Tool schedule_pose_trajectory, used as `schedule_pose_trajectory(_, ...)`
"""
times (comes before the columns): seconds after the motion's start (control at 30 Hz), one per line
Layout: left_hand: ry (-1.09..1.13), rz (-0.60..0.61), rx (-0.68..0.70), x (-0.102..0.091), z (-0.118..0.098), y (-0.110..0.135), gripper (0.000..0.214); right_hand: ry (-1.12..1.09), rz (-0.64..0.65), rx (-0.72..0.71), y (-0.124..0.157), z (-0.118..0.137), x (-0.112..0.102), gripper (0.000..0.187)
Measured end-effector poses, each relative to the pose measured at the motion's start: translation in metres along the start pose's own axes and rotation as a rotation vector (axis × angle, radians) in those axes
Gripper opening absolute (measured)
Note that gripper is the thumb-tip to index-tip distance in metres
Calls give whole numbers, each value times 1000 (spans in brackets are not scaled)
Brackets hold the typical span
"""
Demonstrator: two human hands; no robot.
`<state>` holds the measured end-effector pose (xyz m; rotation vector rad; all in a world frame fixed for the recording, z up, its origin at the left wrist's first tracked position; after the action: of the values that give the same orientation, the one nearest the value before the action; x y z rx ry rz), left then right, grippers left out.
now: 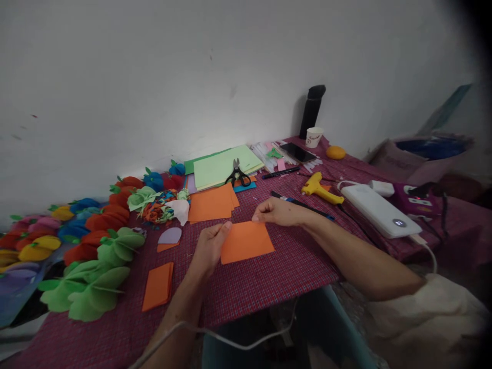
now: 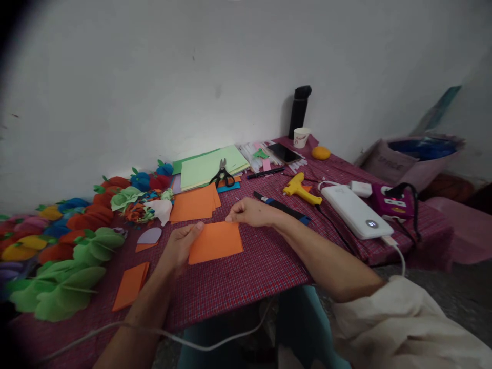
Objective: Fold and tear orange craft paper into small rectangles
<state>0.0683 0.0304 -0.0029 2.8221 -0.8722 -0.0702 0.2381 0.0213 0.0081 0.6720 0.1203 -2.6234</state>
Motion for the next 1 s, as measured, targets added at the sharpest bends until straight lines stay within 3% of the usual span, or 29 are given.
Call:
schedule_pose_trajectory(0.13,168,-22,-25,-9,2,-2,30,-35,-29,36,1,-5,-10,28)
schedule_pose_trajectory(0.3,254,-85,-2,-19,5,-4,28,-321,-237,88,1,-11,-15,36)
schedule_pose_trajectory(0.4,233,-78,83,-16,4,-5,31,-491,-204,102,-1,-7,1,39)
schedule_pose_trajectory(0.53,230,-59,123,-10,3,-5,38,-489,-165,55,-5,0,16,26)
schedule_pose_trajectory(0.77,237,-27,144,-6,1,-7,42,-562,-238,17,-7,-7,11,21)
schedule_pose_trajectory(0.87,231,-68,128,-13,5,-10,39,-536,-166,67,-5,-8,13,18)
schedule_pose_trajectory(1.0,47,-193,159,-28,6,-13,38,-460,111,175,0,-8,28,19)
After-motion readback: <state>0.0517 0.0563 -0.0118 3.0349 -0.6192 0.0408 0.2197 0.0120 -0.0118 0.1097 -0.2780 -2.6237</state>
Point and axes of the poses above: each hand's wrist, its own y-axis away from the middle knuckle, its own x-axis out of the palm, z = x × y, the point moved 6 cm from there along -y, towards the middle knuckle, and after that the axes turned 6 degrees about z, right-handed, at the moved point
